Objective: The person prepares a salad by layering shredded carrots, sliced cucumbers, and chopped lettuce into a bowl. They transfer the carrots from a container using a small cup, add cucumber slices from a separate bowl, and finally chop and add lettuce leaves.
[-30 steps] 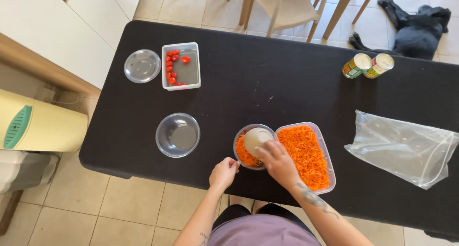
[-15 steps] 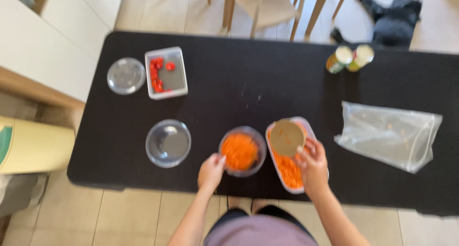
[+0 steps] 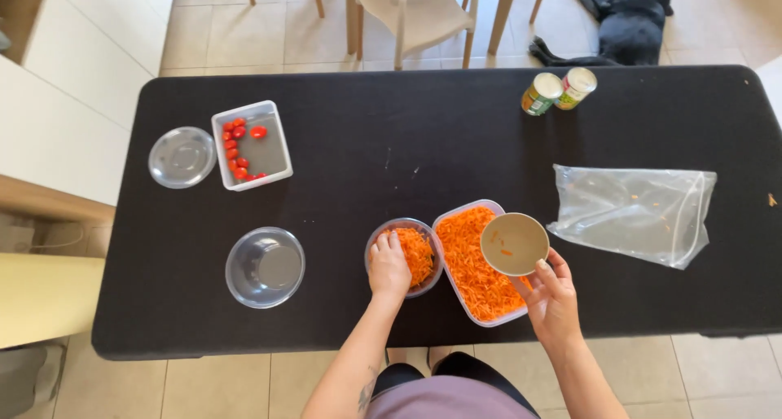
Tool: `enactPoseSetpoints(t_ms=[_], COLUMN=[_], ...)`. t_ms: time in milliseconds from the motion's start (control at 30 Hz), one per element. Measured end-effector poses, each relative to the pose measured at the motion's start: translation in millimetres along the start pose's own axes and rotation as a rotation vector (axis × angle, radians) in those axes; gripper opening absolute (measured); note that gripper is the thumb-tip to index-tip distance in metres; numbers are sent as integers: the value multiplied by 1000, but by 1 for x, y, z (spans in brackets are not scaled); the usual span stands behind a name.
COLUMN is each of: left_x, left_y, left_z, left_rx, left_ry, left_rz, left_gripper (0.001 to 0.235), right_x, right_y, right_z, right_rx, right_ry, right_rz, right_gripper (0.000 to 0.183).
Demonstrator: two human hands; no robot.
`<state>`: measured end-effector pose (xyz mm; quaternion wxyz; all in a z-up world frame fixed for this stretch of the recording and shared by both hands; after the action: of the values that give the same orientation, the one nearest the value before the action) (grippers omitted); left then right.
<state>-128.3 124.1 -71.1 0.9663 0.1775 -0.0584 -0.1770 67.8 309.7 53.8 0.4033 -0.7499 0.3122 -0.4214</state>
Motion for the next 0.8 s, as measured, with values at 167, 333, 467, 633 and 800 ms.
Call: enactPoseSetpoints(t_ms=[167, 333, 467, 633, 800], left_x=[11, 21, 42, 27, 8], left_y=[34, 26, 32, 8, 22], left_z=[1, 3, 28, 13, 9], left_rx=[246, 247, 218, -121, 94], left_ry=[-173, -288, -356, -194, -268], left_rz=[-148, -191, -257, -204, -140], left_gripper=[54, 62, 44, 17, 37], right_x=[-7, -5, -1, -5, -7], right_y=[-1, -6, -11, -14, -12], right_z=[23, 33, 34, 33, 36], right_rx=[-49, -55, -33, -20, -32], right_ry=[24, 39, 78, 63, 56], right_rz=[21, 32, 5, 7, 14], right_gripper=[34, 35, 35, 36, 37])
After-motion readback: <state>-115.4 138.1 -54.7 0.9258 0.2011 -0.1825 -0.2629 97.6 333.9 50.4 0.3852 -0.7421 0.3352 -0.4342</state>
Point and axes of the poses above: each hand's wrist, its own x-axis away from the middle knuckle, its own z-axis out of the back of the hand, y = z × x, the point moved 10 cm from there along -x, towards the middle knuckle, and after that the axes turned 10 degrees about z, right-handed, at the moved point
